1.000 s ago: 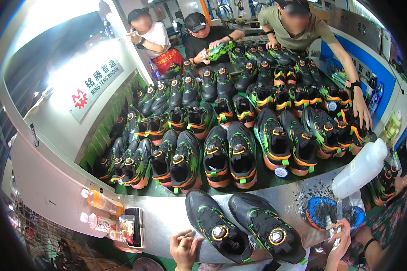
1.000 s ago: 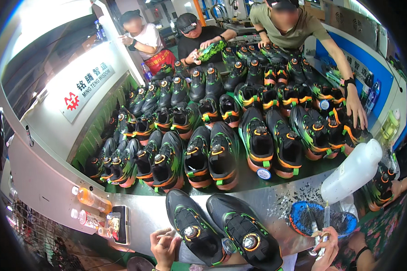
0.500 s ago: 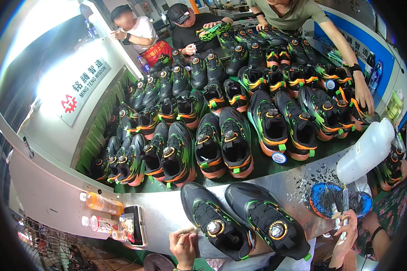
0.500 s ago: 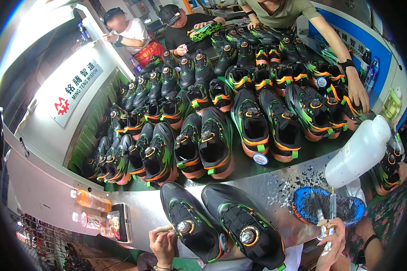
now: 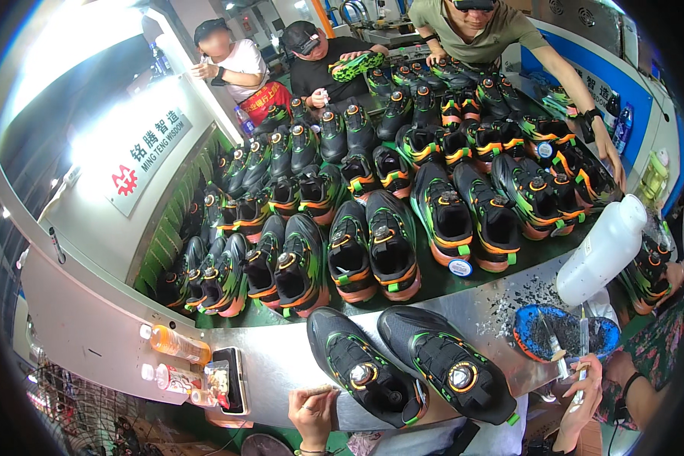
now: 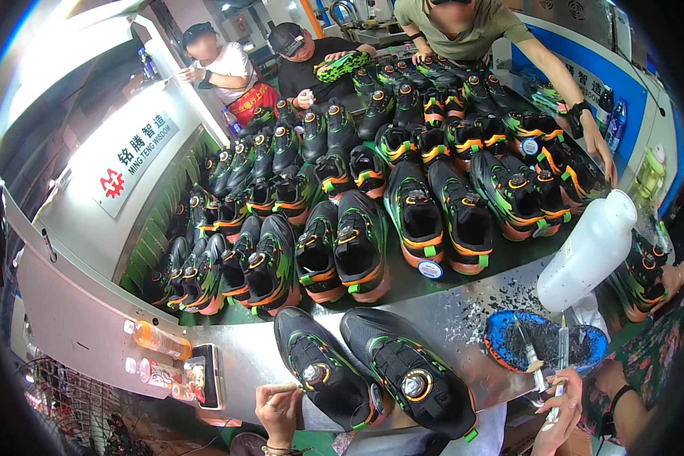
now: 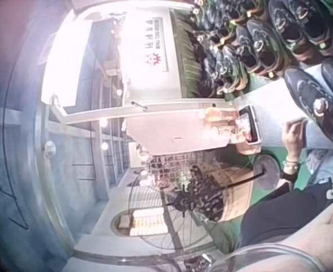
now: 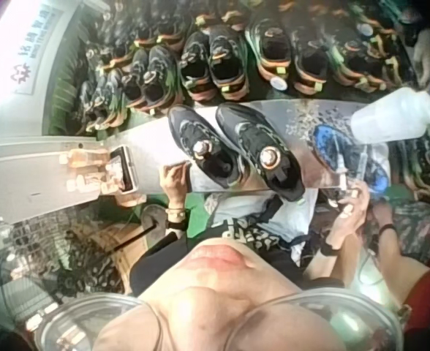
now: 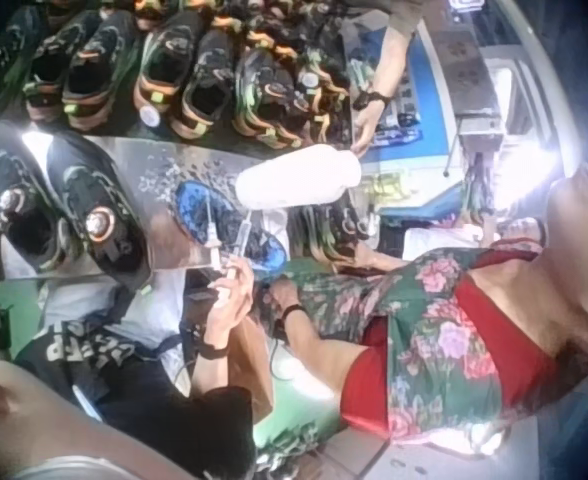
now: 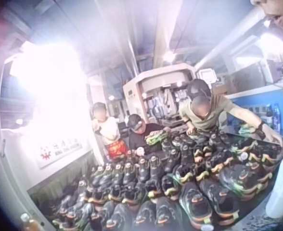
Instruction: Injecting glue or sealant into the soles of athletic shoes using a syringe in a factory setting.
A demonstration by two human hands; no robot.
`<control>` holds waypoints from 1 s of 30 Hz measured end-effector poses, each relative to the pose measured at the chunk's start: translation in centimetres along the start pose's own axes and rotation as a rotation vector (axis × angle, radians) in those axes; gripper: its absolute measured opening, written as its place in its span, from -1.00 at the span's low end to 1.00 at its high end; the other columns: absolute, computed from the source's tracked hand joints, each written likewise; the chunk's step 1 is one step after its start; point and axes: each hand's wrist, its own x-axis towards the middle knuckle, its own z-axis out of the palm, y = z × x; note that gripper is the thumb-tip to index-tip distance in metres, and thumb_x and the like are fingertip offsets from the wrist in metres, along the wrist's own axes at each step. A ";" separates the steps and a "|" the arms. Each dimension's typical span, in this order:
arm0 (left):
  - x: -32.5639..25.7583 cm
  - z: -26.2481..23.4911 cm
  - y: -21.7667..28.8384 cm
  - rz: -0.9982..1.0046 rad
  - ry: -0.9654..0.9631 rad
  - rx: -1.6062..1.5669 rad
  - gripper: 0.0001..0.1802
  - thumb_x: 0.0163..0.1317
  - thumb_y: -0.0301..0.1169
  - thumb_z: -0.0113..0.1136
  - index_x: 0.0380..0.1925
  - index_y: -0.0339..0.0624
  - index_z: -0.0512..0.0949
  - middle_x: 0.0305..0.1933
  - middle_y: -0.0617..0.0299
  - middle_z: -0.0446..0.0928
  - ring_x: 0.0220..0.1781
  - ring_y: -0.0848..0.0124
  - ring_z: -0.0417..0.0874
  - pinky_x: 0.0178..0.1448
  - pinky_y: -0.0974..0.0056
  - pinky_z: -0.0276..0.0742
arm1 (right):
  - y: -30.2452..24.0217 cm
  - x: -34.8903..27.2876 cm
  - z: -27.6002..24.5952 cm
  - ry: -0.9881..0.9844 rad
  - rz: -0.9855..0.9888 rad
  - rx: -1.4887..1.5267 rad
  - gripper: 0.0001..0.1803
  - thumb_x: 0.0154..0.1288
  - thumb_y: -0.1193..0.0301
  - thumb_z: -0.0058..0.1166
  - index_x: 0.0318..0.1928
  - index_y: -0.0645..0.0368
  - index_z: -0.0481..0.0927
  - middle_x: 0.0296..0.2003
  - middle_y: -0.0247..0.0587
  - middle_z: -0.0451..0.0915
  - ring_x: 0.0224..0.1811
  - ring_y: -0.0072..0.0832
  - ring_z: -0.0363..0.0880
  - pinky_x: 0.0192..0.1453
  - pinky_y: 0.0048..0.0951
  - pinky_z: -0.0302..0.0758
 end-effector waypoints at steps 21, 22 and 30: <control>-0.1 0.3 0.9 -0.124 0.018 -0.080 -0.81 0.25 -0.42 0.17 -0.50 -0.28 0.58 -0.29 0.13 0.53 -0.26 0.25 0.58 -0.20 0.23 0.50 | 1.2 -0.1 -0.8 -0.072 -0.067 0.018 -0.42 0.49 0.18 -0.49 -0.40 0.39 0.48 -0.14 0.00 0.50 -0.21 -0.44 0.39 -0.01 -0.40 0.27; -0.2 0.4 0.7 -0.126 0.016 -0.076 -0.81 0.25 -0.42 0.17 -0.50 -0.28 0.58 -0.29 0.13 0.53 -0.26 0.25 0.58 -0.20 0.23 0.50 | 1.3 -0.1 -0.9 -0.085 -0.045 0.012 -0.43 0.49 0.18 -0.49 -0.41 0.38 0.47 -0.13 0.00 0.50 -0.22 -0.44 0.39 -0.01 -0.40 0.27; -0.6 0.7 0.6 -0.141 0.016 -0.016 -0.84 0.23 -0.45 0.19 -0.47 -0.31 0.62 -0.30 0.14 0.50 -0.32 0.29 0.59 -0.22 0.26 0.51 | 1.9 0.3 -0.4 -0.054 -0.019 -0.033 -0.41 0.49 0.15 -0.52 -0.36 0.39 0.48 -0.18 -0.02 0.51 -0.28 -0.47 0.32 -0.02 -0.43 0.25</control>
